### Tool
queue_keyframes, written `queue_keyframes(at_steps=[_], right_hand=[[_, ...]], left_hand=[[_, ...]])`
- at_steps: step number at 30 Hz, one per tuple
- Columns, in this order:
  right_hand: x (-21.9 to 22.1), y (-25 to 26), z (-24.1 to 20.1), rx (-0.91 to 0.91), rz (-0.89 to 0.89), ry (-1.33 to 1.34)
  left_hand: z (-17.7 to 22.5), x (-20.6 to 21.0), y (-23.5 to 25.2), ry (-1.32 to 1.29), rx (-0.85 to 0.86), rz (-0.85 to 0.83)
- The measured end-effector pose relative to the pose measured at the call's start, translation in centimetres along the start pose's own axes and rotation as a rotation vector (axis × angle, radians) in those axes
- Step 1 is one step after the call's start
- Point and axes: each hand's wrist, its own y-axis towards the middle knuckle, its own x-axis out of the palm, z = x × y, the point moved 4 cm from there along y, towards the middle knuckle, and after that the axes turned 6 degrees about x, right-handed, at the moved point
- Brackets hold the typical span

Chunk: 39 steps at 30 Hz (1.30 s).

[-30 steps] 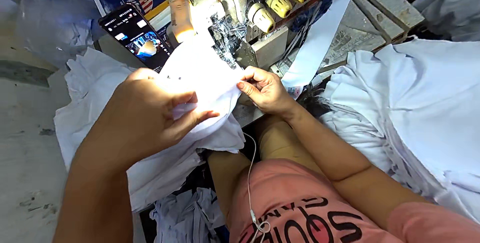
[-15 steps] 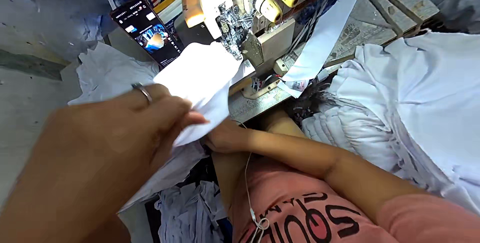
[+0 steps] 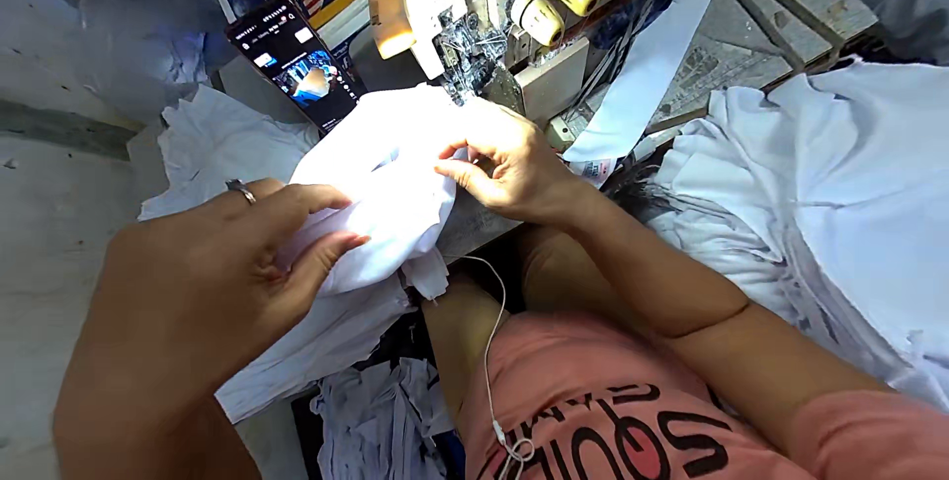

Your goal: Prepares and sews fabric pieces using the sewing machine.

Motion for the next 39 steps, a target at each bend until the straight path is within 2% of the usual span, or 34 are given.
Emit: queue_keyframes(at_steps=[7,17,27,39], right_hand=[[1.5,0.2,-1.1,-0.147,0.036,-0.128],[2.1,0.7,-4.8,-0.327,-0.102,0.035],[0.6,-0.2,-0.6,-0.23,-0.066,-0.083],[0.9,-0.2,-0.3,-0.168,0.036,0.001]], left_hand=[[0.7,1.2,-1.0,0.134,-0.009,-0.003],[1.9,1.3,-0.8,0.091,0.068,0.034],[1.4,1.6,-1.0,0.072,0.048,0.048],[1.3,1.5,-0.8,0.058,0.03,0.042]])
